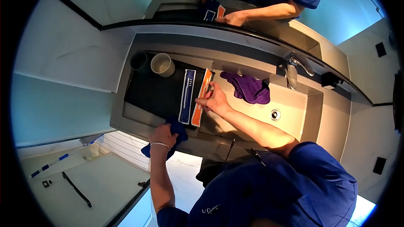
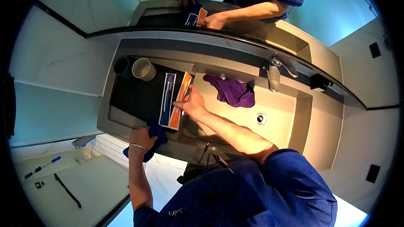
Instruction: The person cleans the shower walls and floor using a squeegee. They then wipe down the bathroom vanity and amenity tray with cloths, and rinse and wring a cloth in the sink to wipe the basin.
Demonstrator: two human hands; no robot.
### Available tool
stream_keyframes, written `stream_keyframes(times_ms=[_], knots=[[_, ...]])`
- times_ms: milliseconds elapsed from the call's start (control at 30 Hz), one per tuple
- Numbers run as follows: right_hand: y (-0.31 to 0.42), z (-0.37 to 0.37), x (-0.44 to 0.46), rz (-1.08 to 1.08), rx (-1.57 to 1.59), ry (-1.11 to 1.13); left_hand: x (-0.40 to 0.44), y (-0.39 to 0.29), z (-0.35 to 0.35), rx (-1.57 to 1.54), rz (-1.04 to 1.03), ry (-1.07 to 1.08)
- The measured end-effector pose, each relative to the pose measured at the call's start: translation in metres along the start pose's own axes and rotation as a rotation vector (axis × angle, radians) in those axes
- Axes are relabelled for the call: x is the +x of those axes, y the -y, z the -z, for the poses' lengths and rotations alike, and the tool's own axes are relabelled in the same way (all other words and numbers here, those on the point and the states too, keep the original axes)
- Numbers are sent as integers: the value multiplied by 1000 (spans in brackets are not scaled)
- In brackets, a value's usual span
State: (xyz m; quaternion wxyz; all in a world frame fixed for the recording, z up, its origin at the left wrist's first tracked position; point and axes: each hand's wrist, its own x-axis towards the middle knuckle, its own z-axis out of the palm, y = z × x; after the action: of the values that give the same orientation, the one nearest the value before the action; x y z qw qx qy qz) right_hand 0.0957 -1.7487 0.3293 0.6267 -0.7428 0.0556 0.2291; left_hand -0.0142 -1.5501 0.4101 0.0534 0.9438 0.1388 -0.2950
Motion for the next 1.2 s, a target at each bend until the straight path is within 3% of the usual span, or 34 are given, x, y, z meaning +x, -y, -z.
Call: stream_keyframes(times_ms=[167, 267, 533, 600, 667, 733, 800, 833, 867, 933, 1000, 1067, 1133, 1167, 1200], knots=[[19, 12, -15, 119, -391, 102, 15, -2, -1, 32, -33, -32], [-8, 16, -8, 221, -456, 90, 22, -3, 0, 41, -26, -47], [-26, 12, 50, 589, -286, -112, 40, -12, 4, -29, 81, -220], [-20, 26, 48, 668, -229, -42, 41, -17, 5, -32, 72, -239], [-27, 42, 47, 609, -361, -33, 38, -12, 2, -26, 62, -248], [-52, 80, 54, 697, -788, -132, 39, 8, -11, -189, 30, -384], [-76, 119, 43, 383, -1159, -333, 41, 34, -28, -242, 42, -535], [-74, 147, 22, 252, -1213, -300, 46, 52, -44, -262, 53, -698], [-95, 170, 13, 303, -1141, -290, 52, 66, -55, -285, 59, -860], [-115, 204, 3, 252, -951, -206, 57, 71, -52, -278, 194, -889], [-124, 226, -12, 26, -725, -297, 67, 69, -37, -294, 383, -753], [-107, 243, -54, 4, -398, -440, 90, 97, -34, -180, 178, -798], [-122, 263, -84, 37, -129, -456, 41, 27, 20, 13, 355, -686], [-110, 270, -109, 102, -55, -419, 31, 15, 32, 103, 295, -739], [-96, 276, -132, 92, -35, -410, 29, 1, 36, -67, 47, -751]])
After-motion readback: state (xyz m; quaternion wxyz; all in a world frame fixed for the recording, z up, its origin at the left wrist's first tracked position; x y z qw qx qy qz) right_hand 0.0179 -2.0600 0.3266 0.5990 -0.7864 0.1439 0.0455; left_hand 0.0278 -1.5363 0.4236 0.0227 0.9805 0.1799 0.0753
